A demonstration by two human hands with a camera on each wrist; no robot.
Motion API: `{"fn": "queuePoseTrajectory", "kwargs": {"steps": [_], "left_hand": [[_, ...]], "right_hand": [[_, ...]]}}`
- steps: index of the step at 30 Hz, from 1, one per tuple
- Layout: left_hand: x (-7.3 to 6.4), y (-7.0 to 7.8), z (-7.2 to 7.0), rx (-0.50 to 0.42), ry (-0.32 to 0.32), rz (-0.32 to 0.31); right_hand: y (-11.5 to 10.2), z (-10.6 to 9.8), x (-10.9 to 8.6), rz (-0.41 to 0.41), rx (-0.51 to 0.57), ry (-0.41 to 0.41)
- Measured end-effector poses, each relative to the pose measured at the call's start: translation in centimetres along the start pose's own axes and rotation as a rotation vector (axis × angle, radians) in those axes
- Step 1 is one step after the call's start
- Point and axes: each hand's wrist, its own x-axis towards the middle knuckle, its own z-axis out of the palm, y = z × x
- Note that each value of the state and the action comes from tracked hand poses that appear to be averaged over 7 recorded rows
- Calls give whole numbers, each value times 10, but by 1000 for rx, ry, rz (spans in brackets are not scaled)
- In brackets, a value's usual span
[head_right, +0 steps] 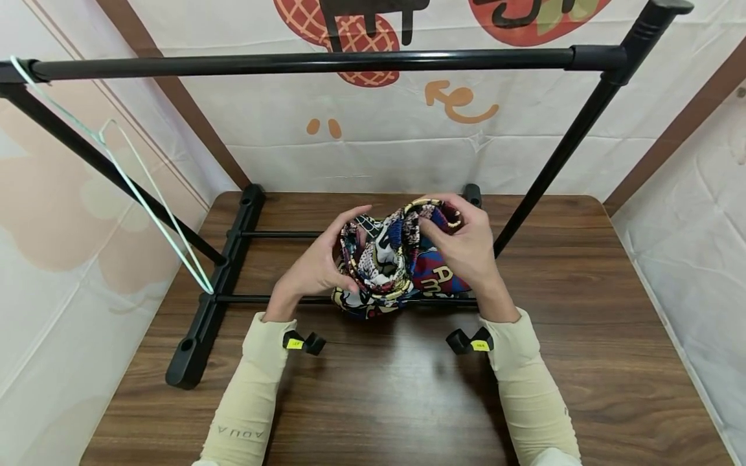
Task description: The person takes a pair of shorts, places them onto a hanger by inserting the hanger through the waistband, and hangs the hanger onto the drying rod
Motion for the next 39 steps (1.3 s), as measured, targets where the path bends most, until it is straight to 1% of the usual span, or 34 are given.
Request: {"fn": "queuePoseTrajectory", "kwargs": {"steps": [2,3,5,6,8,11,13,14,17,18,20,23,26,28,29,30,31,33,35,37,39], "left_hand": [[-4,0,-6,68,10,-39],[-7,0,-9,78,22,-52],[-11,3,-17,88,71,-63],[-14,4,-21,72,105,-69],[-18,7,-30,55,191,-68],[-23,13,-42,82,345,-48],[-27,17,-48,155,442,-41],[-27,19,-50,189,480,-39],[-29,27,-55,270,559,-31],[-30,29,-56,300,578,-25],[-29,34,-57,326,612,2],[-27,38,-57,361,679,47],[-22,43,-56,366,757,87],[-19,47,-54,350,811,107],[-17,49,-54,333,831,123],[-15,52,-53,301,844,144],[-13,56,-53,273,862,161],[-9,65,-52,254,903,199],[-5,75,-52,227,938,262],[0,86,-52,236,992,333],[6,99,-52,224,1035,425]], "right_hand": [[0,-7,-1,22,-22,37],[0,-12,-1,38,-39,56],[0,-21,-2,78,-79,94],[0,-26,-3,96,-95,109],[0,-36,-4,117,-98,132],[0,-51,-5,87,-96,148],[0,-59,-4,53,-57,137],[-1,-62,-3,34,-56,127],[-4,-66,1,-6,-79,94],[-6,-67,2,-17,-112,87],[-10,-67,4,-35,-223,87],[-15,-66,6,-90,-443,99],[-20,-62,9,-146,-663,120],[-25,-58,12,-160,-755,146],[-29,-56,13,-148,-764,161],[-32,-54,14,-133,-748,177],[-36,-52,16,-116,-709,190],[-44,-48,19,-89,-571,213],[-52,-44,23,-93,-434,250],[-59,-39,28,-135,-338,301],[-67,-34,32,-206,-268,361]]}}
